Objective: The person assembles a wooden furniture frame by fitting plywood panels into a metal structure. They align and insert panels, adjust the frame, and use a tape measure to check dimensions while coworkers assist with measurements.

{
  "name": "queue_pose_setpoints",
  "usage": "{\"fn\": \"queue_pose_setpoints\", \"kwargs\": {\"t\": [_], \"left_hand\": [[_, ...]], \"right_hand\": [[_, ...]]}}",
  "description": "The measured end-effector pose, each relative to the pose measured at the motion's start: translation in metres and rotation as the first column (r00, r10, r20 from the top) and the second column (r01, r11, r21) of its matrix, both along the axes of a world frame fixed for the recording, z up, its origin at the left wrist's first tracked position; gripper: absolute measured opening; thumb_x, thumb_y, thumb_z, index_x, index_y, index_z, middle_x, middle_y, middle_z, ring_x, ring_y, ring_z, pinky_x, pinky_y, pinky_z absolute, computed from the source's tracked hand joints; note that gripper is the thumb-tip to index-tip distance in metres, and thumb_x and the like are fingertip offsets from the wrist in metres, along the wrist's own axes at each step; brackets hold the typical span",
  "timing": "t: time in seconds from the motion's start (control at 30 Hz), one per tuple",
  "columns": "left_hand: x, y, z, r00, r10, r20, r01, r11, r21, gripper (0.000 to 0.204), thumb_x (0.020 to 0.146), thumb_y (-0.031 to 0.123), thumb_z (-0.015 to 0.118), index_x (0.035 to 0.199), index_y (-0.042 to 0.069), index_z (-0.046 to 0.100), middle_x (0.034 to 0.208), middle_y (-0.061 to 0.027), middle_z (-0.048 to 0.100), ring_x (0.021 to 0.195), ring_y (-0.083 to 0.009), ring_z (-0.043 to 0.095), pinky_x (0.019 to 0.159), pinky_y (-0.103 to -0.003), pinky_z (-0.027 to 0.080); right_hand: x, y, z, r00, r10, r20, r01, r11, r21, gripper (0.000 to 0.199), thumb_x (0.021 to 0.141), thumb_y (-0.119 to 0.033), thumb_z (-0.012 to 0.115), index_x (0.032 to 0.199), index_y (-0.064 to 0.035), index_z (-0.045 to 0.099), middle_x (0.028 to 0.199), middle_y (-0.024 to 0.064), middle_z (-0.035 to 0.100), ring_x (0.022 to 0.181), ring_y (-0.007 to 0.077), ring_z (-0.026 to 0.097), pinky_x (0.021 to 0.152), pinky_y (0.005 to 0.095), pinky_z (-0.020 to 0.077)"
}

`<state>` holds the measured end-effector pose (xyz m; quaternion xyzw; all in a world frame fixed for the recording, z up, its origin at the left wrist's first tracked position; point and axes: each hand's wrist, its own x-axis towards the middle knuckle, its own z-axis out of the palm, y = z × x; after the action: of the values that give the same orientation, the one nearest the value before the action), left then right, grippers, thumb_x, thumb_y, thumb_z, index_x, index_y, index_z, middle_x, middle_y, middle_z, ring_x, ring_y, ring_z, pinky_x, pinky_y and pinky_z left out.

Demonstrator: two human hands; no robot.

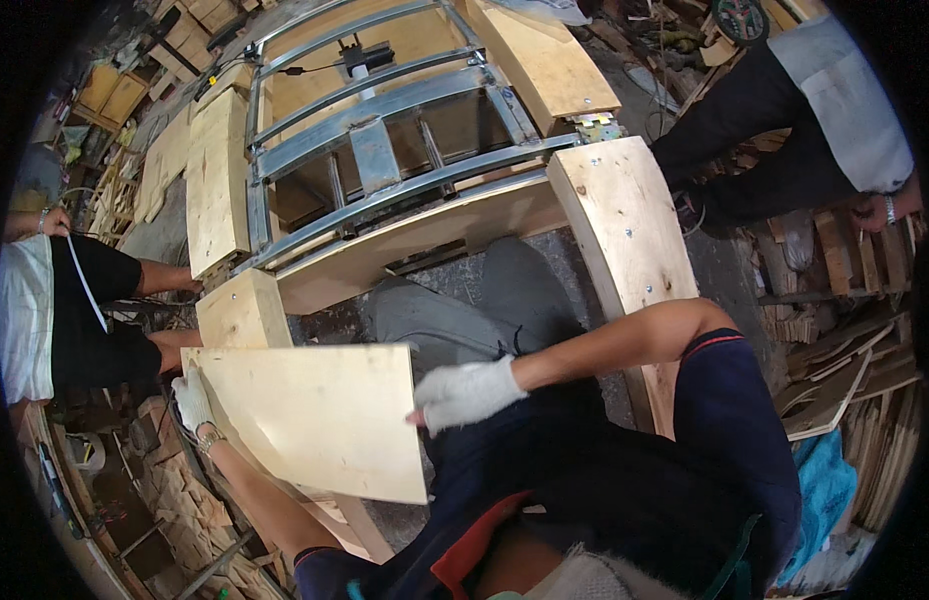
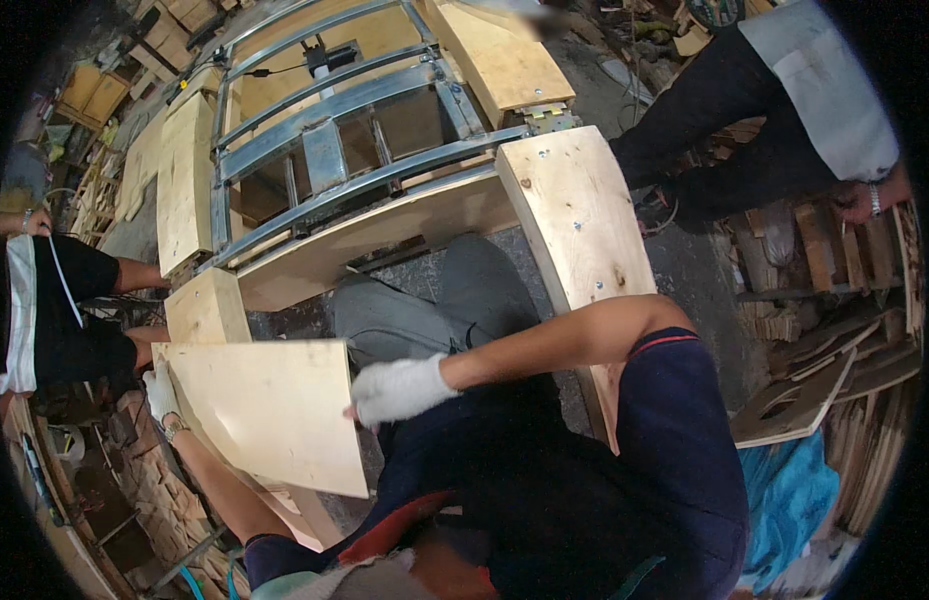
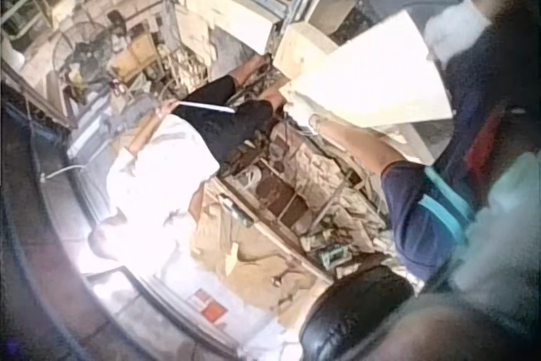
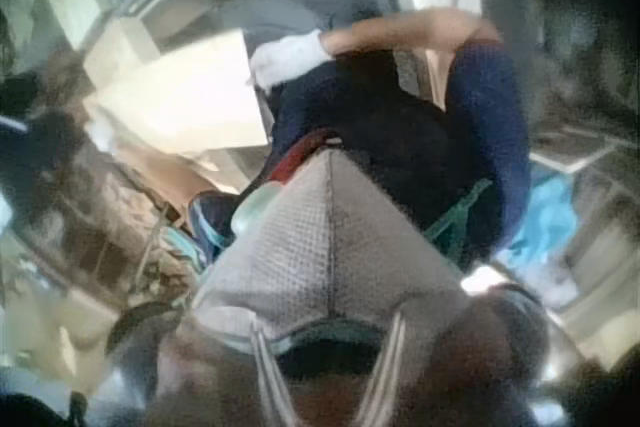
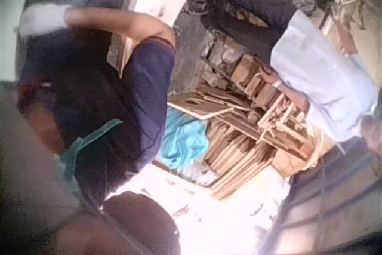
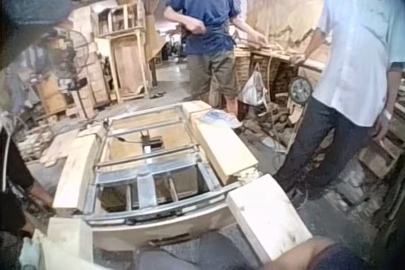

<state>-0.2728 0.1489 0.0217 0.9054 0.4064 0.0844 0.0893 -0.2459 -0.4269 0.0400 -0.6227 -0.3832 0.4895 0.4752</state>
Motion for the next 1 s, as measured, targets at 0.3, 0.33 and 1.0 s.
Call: {"fn": "queue_pose_setpoints", "kwargs": {"t": [0.3,0.33,1.0], "left_hand": [[-0.034,-0.151,0.021,0.994,-0.109,0.023,0.108,0.993,0.043,0.08,0.099,0.063,0.056,0.132,-0.01,0.054,0.132,-0.0318,0.058,0.127,-0.0419,0.054,0.104,-0.048,0.043],[-0.038,-0.167,0.025,0.996,-0.078,0.044,0.074,0.994,0.085,0.084,0.099,0.063,0.057,0.138,-0.011,0.051,0.136,-0.032,0.056,0.131,-0.0419,0.052,0.108,-0.048,0.042],[-0.04,-0.165,0.061,0.802,-0.005,0.597,0.258,0.905,-0.339,0.029,0.107,0.027,0.057,0.098,-0.002,0.057,0.088,-0.005,0.058,0.079,-0.0118,0.052,0.07,-0.03,0.046]], "right_hand": [[0.071,-0.054,-0.028,0.597,-0.801,0.039,0.799,0.59,-0.119,0.051,0.101,-0.033,0.059,0.13,0.008,0.058,0.121,0.025,0.069,0.116,0.0317,0.065,0.1,0.0391,0.0479],[0.07,-0.054,-0.025,0.588,-0.807,0.063,0.806,0.577,-0.128,0.051,0.1,-0.032,0.06,0.132,0.0077,0.057,0.123,0.0254,0.069,0.118,0.0319,0.064,0.101,0.0389,0.0473],[0.035,-0.061,0.013,0.506,-0.772,0.385,0.855,0.507,-0.106,0.044,0.091,-0.028,0.068,0.121,0.0015,0.057,0.109,0.0325,0.067,0.106,0.0486,0.066,0.092,0.0484,0.0526]]}}
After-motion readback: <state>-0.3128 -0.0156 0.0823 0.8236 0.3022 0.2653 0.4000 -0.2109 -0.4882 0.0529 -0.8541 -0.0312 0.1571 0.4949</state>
